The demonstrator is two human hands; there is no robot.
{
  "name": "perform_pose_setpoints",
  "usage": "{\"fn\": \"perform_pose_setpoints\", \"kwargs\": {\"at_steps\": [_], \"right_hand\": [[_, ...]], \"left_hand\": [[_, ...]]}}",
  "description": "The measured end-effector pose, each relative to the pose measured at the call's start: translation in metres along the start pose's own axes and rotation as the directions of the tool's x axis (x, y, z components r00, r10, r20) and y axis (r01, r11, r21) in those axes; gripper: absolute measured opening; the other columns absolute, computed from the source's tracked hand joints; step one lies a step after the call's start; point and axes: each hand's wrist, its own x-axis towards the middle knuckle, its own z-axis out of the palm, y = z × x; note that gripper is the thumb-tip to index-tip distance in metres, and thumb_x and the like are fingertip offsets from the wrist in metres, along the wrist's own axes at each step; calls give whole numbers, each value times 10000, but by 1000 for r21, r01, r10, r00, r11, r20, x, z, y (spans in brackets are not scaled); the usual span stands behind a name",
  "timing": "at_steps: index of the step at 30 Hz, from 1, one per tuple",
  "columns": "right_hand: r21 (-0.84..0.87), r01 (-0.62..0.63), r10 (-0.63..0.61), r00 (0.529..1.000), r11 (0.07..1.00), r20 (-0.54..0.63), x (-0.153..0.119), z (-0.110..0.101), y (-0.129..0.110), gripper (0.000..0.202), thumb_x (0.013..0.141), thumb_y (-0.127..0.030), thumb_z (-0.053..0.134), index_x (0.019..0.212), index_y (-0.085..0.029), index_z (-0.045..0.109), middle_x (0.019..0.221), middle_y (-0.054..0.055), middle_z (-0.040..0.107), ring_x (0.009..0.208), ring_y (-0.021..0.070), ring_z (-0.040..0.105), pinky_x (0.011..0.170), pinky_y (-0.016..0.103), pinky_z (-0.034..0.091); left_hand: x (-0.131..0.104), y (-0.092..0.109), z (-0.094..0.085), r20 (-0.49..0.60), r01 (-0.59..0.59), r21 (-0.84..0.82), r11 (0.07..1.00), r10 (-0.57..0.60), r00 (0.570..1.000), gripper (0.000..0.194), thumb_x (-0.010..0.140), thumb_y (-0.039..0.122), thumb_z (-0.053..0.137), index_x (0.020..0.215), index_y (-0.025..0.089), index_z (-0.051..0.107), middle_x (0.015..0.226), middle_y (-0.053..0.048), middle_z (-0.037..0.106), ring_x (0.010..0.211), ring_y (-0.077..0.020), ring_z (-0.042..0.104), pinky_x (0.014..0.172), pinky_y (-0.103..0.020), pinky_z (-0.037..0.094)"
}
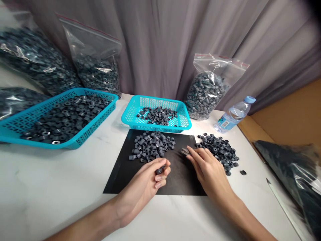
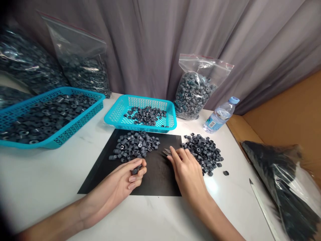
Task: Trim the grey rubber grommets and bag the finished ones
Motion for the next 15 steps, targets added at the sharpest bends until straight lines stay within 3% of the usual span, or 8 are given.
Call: {"fn": "perform_pose_setpoints", "kwargs": {"at_steps": [8, 15], "right_hand": [[-42, 27, -25, 998, 999, 49, -4, 4, 3, 388, 1056, -360, 376, 1211, -141, 656, 910, 103, 649, 813, 218, 627, 629, 319, 502], [-1, 11, -11, 997, 1000, 72, -6, 6, 4, 398, 1057, -374, 361, 1224, -146, 640, 942, 109, 627, 842, 218, 632, 642, 304, 522]], "left_hand": [[0, 0, -1, 60, 21, 14, 1000, -21, 998, 277, 980, 332, 538, 943, 107, 695, 716, -5, 545, 593, -68, 330, 597, -166, 360], [0, 1, -1, 97, 64, -5, 998, -63, 993, 380, 973, 435, 517, 986, 103, 703, 762, -46, 601, 611, -87, 342, 573, -171, 350]]}}
